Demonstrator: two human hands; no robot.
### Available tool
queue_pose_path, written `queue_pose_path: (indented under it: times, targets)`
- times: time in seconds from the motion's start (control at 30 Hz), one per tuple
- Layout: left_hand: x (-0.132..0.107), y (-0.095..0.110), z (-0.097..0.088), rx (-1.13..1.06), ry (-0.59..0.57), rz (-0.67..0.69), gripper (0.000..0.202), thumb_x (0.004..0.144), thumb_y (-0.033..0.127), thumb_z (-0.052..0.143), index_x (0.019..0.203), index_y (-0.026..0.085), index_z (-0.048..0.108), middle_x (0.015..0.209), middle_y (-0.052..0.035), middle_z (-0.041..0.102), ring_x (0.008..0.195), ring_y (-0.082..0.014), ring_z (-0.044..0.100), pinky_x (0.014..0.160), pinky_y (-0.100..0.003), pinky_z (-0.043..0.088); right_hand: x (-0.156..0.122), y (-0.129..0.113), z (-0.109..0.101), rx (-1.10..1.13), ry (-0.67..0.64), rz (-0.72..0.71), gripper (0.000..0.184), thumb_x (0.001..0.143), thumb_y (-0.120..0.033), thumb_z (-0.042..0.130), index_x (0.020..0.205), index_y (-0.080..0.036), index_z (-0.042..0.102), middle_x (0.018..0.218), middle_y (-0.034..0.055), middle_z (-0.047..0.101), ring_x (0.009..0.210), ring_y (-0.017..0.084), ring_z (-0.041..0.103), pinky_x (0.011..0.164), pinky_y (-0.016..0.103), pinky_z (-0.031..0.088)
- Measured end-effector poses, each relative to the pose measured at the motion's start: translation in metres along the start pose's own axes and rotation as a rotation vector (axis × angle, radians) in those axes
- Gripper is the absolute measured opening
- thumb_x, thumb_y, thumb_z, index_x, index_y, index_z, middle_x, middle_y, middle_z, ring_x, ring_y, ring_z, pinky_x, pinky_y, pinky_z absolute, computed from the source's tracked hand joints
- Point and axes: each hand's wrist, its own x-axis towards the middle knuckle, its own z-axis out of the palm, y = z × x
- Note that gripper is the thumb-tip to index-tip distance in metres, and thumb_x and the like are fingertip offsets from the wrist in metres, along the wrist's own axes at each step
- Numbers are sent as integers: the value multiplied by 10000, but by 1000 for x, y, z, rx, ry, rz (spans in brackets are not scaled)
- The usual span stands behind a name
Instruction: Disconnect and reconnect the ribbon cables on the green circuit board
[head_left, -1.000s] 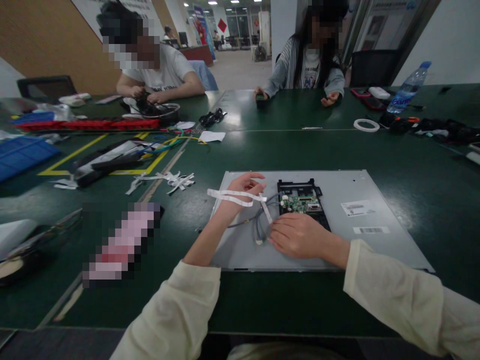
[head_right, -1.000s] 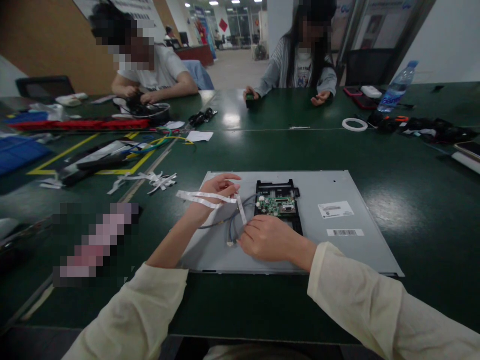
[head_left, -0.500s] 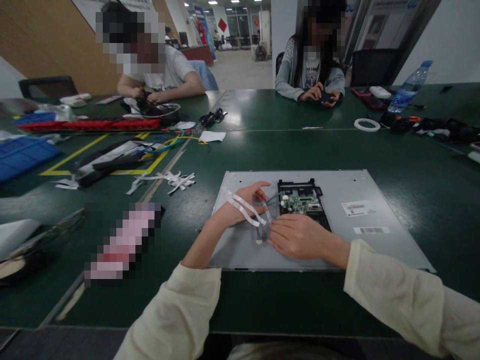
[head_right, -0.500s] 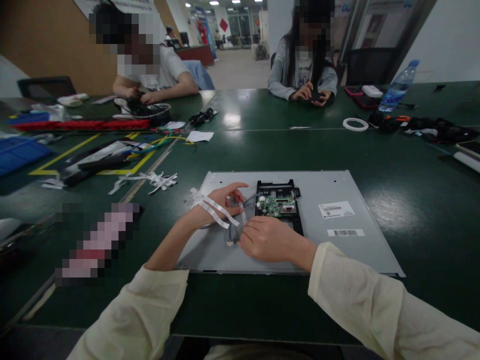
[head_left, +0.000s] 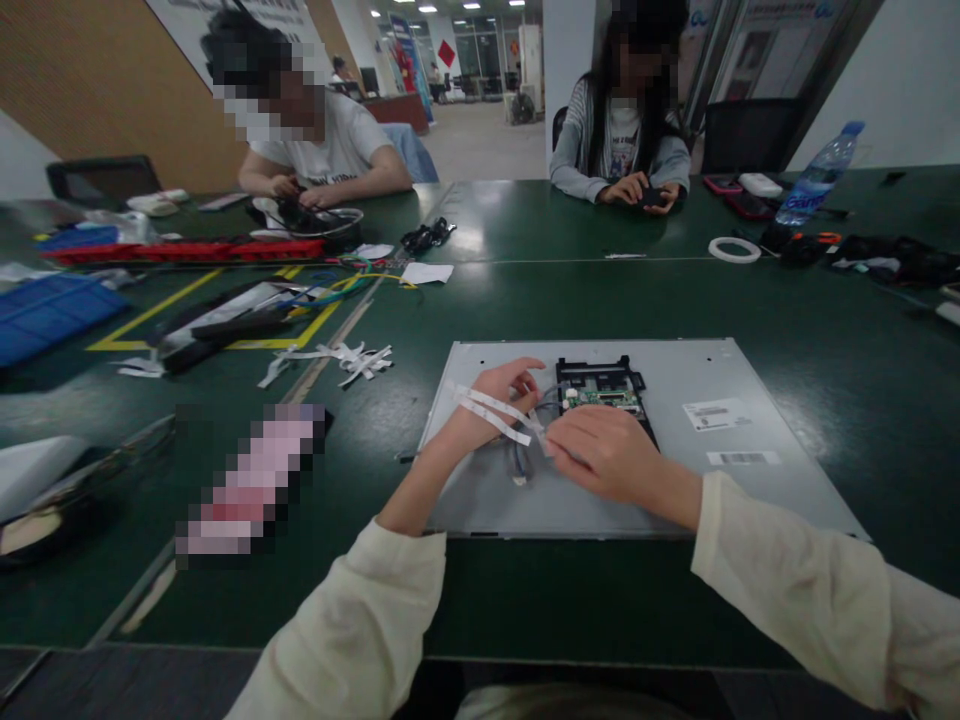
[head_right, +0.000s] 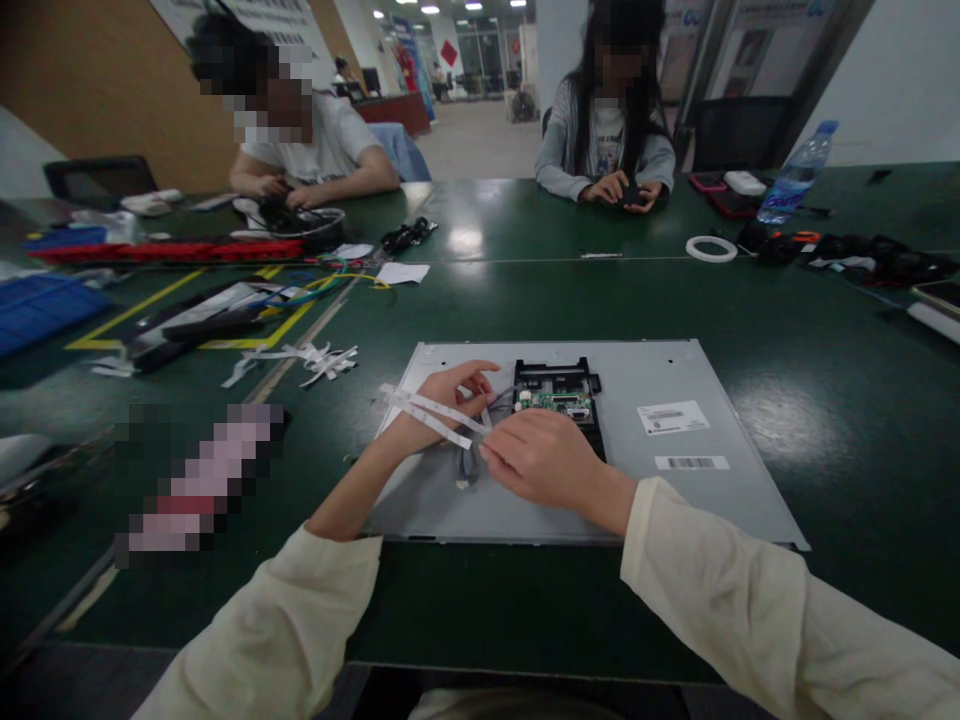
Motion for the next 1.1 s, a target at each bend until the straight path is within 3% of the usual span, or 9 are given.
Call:
queue_pose_path:
  times: [0.1,0.2,0.4,0.6,0.73,0.93,1.1]
  targets:
    - [0,9,2,14,30,45,333,815,244,553,1144,197,571,868,-26,666,747,-131,616,653,-239,486,5,5,-4,145,89,268,167,908,-244,458,886,-163,602,862,56,659,776,144,601,712,274,464]
    - [-1,14,6,-31,71,75,322,827,253,541,1142,198,575,900,-31,668,770,-131,618,649,-235,486,9,7,-6,298,61,397,135,889,-279,505,947,-187,584,853,24,668,771,133,617,686,254,464]
    - [-2,18,7,-85,140,57,292,832,252,538,1114,195,589,865,-27,668,769,-124,621,628,-219,477,13,1,-5,535,-15,511,207,846,-319,559,1015,-201,539,793,-2,681,650,120,625,596,241,459]
    - [-1,13,5,13,171,29,275,815,232,546,1079,192,609,864,-28,682,773,-136,627,642,-237,480,13,2,-7,651,53,570,101,851,-256,539,926,-195,569,732,-15,636,668,119,606,613,240,456]
    - [0,3,1,71,224,-44,199,810,229,535,957,171,656,816,-31,690,744,-146,624,667,-256,488,15,3,-22,690,126,627,124,852,-266,532,933,-197,596,723,-13,613,669,111,584,593,227,453]
    - [1,0,-1,35,369,-64,206,849,256,496,943,173,659,911,-38,698,796,-150,623,693,-257,491,-1,34,-54,729,353,807,224,786,-356,603,950,-202,611,766,5,625,716,123,602,577,223,475]
    - [2,5,5,101,358,29,243,908,273,420,967,175,635,957,-61,677,881,-167,614,744,-280,499,-39,68,-56,679,433,1008,306,745,-409,633,978,-211,637,845,28,659,770,135,617,599,228,477]
